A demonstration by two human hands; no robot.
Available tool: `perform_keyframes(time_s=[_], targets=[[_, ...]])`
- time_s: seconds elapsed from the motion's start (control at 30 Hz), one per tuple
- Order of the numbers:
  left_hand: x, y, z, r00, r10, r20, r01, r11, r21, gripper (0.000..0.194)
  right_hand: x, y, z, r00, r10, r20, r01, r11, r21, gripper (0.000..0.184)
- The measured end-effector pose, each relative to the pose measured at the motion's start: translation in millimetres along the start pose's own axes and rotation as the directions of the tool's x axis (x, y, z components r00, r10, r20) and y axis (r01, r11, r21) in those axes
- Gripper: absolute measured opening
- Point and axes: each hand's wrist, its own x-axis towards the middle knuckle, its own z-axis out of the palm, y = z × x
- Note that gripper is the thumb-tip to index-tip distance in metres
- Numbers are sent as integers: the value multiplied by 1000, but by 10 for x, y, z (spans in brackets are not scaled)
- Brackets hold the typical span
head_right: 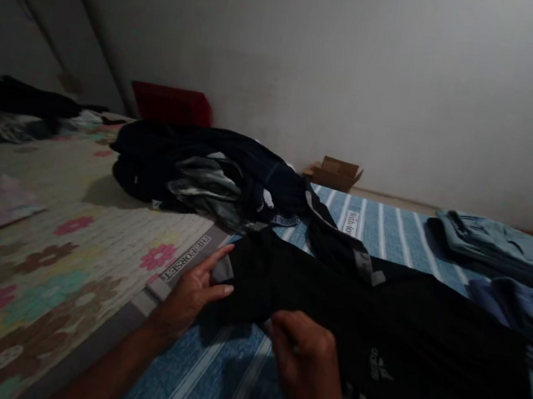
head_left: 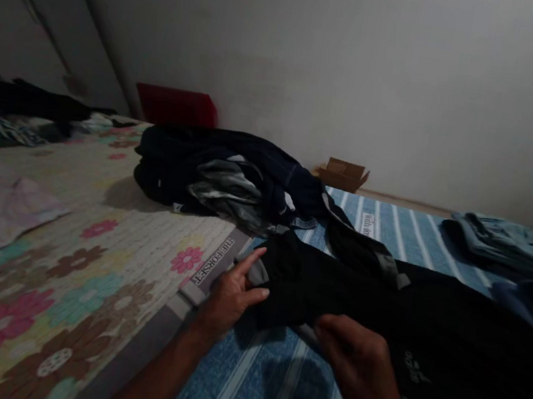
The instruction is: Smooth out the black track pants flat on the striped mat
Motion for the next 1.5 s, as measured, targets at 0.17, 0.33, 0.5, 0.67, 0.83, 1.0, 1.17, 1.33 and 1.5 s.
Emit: perform_keyframes(time_s=[0.17,0.33,0.5,0.67,0.83,1.0,1.17,1.33,1.5], targets=[[-74,29,66,997,-45,56,45,999,5,79,239,20,374,988,153,30,-156,969,193,17],[-92,46,86,992,-83,90,82,997,9,80,239,136,563,963,270,9,-259,916,305,18],[-108,48,98,990,-85,111,84,996,7,78,217,142,607,964,266,-22,-250,928,275,18],[-122,55,134,992,-92,87,87,994,60,78,210,138,592,989,124,-85,-127,992,-20,18],[-115,32,129,991,-120,63,108,981,163,81,195,124,642,992,-40,-118,-4,935,-354,26],[-105,11,107,991,-110,73,94,976,197,80,199,123,686,983,-123,-135,43,874,-483,26],[-91,4,88,988,-136,68,122,976,181,78,187,88,585,986,-8,-165,-34,967,-251,18],[-71,6,68,993,-112,24,110,991,77,75,14,-163,528,984,101,144,-123,980,157,17],[-66,11,67,995,-96,-1,96,992,77,71,-335,-431,692,777,-213,592,73,965,252,14]])
